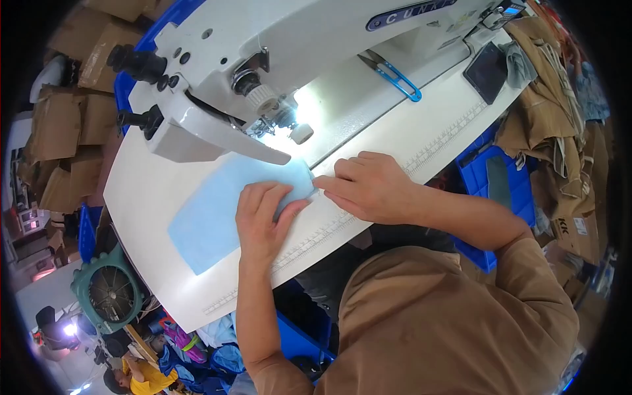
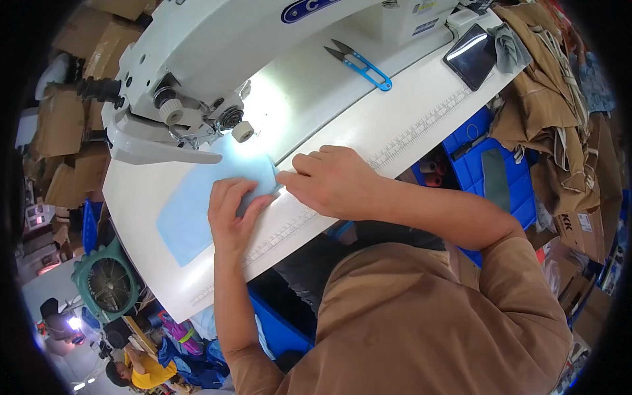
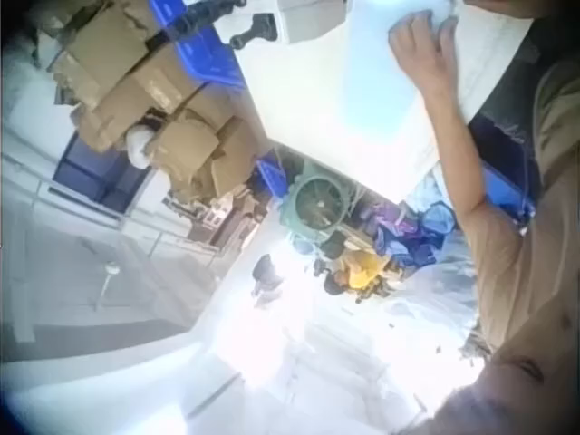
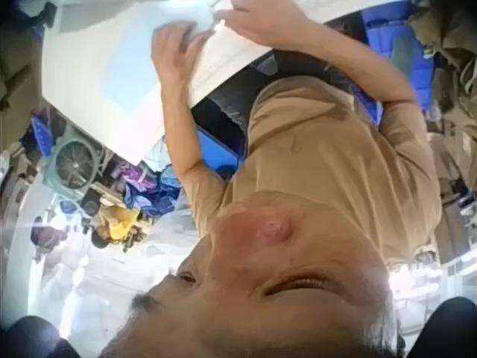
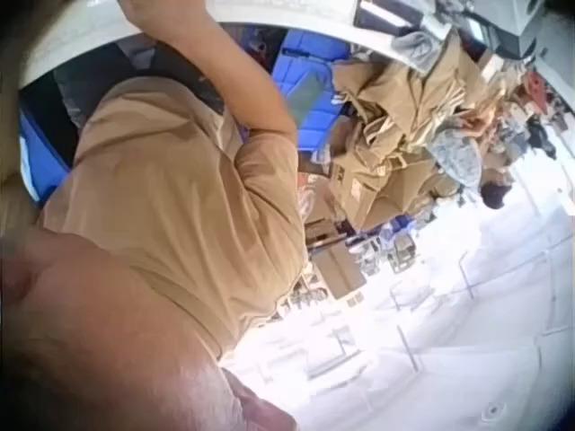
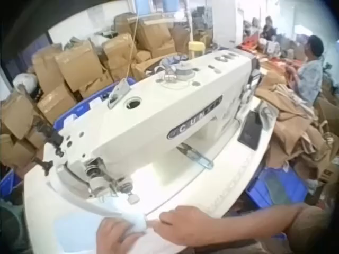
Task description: The recorder uses an industrial sewing machine to sew pieces of blue fabric together.
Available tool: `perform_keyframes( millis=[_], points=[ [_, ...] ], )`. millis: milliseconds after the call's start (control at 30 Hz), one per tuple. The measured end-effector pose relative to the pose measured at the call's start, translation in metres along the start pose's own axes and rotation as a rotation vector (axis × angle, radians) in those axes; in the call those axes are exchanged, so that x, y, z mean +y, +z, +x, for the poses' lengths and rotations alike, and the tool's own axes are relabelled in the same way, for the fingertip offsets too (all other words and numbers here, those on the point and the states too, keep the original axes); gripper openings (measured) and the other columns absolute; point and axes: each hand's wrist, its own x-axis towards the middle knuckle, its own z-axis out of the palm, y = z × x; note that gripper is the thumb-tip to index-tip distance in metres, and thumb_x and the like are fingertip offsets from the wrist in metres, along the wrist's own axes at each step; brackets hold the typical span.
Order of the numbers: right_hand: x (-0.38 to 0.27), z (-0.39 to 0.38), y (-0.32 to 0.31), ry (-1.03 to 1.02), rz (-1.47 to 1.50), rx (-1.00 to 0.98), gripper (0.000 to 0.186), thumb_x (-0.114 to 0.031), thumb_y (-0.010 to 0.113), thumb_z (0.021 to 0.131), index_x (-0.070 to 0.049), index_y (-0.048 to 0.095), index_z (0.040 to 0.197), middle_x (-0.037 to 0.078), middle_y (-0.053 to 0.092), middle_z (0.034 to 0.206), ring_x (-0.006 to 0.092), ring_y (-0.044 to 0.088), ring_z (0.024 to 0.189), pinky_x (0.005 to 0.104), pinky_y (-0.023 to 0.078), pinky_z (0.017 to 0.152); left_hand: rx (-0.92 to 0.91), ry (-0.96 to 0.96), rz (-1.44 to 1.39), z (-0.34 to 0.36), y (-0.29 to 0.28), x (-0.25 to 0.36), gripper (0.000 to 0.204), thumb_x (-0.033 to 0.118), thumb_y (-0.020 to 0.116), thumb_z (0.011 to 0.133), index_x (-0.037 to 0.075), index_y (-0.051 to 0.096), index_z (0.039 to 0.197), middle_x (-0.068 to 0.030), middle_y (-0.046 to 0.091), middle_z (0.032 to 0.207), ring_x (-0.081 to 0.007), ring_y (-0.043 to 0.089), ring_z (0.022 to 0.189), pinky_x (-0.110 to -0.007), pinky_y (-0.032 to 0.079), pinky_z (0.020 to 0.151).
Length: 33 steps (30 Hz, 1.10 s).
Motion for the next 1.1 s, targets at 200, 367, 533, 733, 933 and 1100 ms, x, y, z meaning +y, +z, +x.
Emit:
perform_keyframes(
  millis=[200,367,533,733,933,1100],
  points=[
    [-0.01,0.005,-0.007,-0.065,-0.084,-0.033,0.032,-0.025,0.076,0.087,-0.014,0.072,0.117,0.002,0.054,0.084,0.0189,0.058,0.074,0.0338,0.048,0.069,0.011,0.029,0.031,0.0,0.001,0.003,0.036,0.016,0.091,0.071,0.007,0.072,0.1,-0.0082,0.068,0.1,-0.0298,0.063,0.09,-0.039,0.053,0.076],
    [-0.009,-0.001,0.0,-0.12,-0.104,0.001,0.03,-0.025,0.076,0.086,-0.014,0.074,0.113,0.001,0.052,0.083,0.0182,0.056,0.073,0.0327,0.046,0.069,0.008,0.144,0.202,0.001,0.002,0.006,0.03,0.015,0.087,0.076,0.011,0.075,0.103,-0.0055,0.065,0.098,-0.0257,0.063,0.089,-0.038,0.051,0.076],
    [-0.007,-0.002,-0.001,-0.112,-0.073,0.01,0.026,-0.019,0.075,0.086,-0.013,0.074,0.112,0.001,0.052,0.081,0.0183,0.055,0.071,0.0322,0.046,0.068,-0.028,0.141,0.236,0.002,0.0,0.011,0.03,0.017,0.087,0.076,0.016,0.077,0.104,-0.0032,0.063,0.097,-0.0234,0.061,0.089,-0.037,0.049,0.076],
    [-0.004,-0.001,0.004,-0.042,-0.006,0.095,0.028,-0.014,0.073,0.086,-0.011,0.074,0.114,0.002,0.051,0.08,0.0185,0.056,0.069,0.0327,0.046,0.065,-0.029,0.154,0.237,0.003,0.001,0.011,0.027,0.016,0.087,0.077,0.016,0.078,0.102,-0.0032,0.062,0.096,-0.0235,0.061,0.088,-0.037,0.049,0.075],
    [-0.006,-0.001,0.0,-0.067,-0.068,0.033,0.033,-0.014,0.072,0.086,-0.01,0.074,0.118,0.002,0.052,0.081,0.0182,0.056,0.07,0.0342,0.047,0.065,0.013,0.169,0.233,0.003,0.003,0.014,0.025,0.015,0.086,0.077,0.014,0.078,0.101,-0.0037,0.067,0.106,-0.0245,0.063,0.097,-0.038,0.05,0.082],
    [-0.008,0.001,-0.004,-0.081,-0.113,-0.04,0.035,-0.013,0.071,0.084,-0.008,0.073,0.118,0.003,0.06,0.093,0.0194,0.058,0.075,0.0326,0.049,0.07,0.017,0.251,0.213,0.003,0.004,0.007,0.026,0.014,0.085,0.078,0.012,0.077,0.103,-0.0017,0.07,0.116,-0.0246,0.064,0.107,-0.038,0.05,0.088]
  ],
)
